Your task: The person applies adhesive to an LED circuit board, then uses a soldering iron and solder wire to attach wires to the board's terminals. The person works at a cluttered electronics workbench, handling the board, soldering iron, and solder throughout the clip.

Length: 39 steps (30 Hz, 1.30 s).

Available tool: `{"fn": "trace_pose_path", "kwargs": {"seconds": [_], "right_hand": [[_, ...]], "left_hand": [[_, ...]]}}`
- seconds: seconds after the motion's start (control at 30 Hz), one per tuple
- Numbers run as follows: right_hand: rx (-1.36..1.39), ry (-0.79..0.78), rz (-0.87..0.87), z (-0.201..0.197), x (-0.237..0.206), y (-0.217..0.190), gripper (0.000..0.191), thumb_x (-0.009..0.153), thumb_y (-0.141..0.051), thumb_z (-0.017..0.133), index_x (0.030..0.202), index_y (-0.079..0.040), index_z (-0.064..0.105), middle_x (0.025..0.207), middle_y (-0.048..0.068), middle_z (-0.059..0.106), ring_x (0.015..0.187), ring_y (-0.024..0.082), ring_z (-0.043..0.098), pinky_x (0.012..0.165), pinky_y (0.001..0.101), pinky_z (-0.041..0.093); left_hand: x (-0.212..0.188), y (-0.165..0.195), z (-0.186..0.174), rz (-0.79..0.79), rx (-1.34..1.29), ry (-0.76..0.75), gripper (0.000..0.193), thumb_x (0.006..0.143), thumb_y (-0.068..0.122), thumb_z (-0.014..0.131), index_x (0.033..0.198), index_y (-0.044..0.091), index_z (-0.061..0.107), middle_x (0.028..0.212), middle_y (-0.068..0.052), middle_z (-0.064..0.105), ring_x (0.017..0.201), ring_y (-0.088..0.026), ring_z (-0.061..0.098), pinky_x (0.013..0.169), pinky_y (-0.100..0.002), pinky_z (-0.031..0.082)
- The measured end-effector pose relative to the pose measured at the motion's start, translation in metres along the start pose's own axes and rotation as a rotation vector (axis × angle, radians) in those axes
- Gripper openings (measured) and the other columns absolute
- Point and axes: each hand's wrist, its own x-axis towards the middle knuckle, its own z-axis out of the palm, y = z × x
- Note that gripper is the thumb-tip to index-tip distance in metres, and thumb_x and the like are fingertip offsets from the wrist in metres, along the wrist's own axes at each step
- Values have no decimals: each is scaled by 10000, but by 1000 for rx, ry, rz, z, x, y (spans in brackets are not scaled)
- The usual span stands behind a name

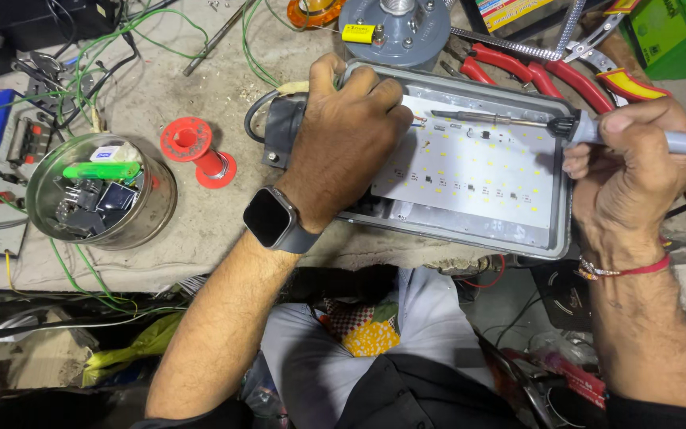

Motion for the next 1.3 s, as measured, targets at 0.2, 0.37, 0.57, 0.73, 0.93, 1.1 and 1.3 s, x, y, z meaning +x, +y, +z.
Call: {"fn": "trace_pose_path", "kwargs": {"seconds": [0.2, 0.37, 0.57, 0.73, 0.93, 1.1, 1.3], "right_hand": [[-83, -4, -17, -2, 0, 2, 140, 1034, -49, 637, 941, 13, 553, 736, 110, 523, 495, 204, 506, 493, 320, 486], [-107, -8, -6, -1, -1, 1, 139, 1027, -19, 621, 923, 23, 540, 733, 116, 523, 529, 222, 553, 518, 327, 505], [-103, -15, -10, 3, -1, 1, 142, 1025, -16, 624, 917, 12, 536, 722, 103, 509, 526, 208, 542, 515, 322, 506], [-89, -13, -5, 4, 0, 1, 114, 1023, -14, 625, 942, 14, 548, 728, 97, 500, 522, 204, 533, 514, 323, 505], [-107, -18, -2, 4, -1, 1, 156, 1030, -18, 625, 919, 15, 522, 737, 112, 507, 538, 218, 545, 520, 331, 503], [-85, 6, -5, 5, -1, 1, 166, 1010, -41, 644, 912, 10, 520, 723, 112, 512, 517, 216, 538, 493, 328, 488], [-111, 21, 1, 3, -1, 1, 152, 1009, -41, 637, 930, 17, 520, 752, 118, 525, 536, 230, 563, 499, 336, 494]], "left_hand": [[-3, 1, 3, -16, 18, 51, 65, 926, 125, 701, 951, 139, 760, 967, -5, 641, 994, -218, 610, 1051, -553, 400], [-2, 2, 3, -26, 33, 45, 67, 916, 124, 714, 964, 135, 759, 966, 0, 656, 990, -212, 618, 1047, -545, 408], [-3, 3, 2, -39, 36, 50, 94, 917, 123, 719, 989, 146, 776, 960, 9, 672, 979, -203, 623, 1047, -533, 409], [-3, 3, 3, -51, 20, 55, 107, 927, 121, 724, 1004, 158, 788, 957, 15, 686, 969, -195, 626, 1046, -524, 410], [-2, 4, 5, -57, 43, 42, 89, 934, 126, 725, 988, 157, 788, 959, 12, 707, 952, -189, 640, 1038, -521, 418], [-3, 4, 4, -58, 25, 48, 94, 930, 125, 734, 1001, 149, 791, 967, 2, 711, 954, -195, 641, 1031, -522, 420], [-3, 5, 5, -55, 46, 52, 96, 918, 115, 728, 988, 149, 784, 994, -9, 719, 965, -194, 652, 1038, -534, 421]]}}
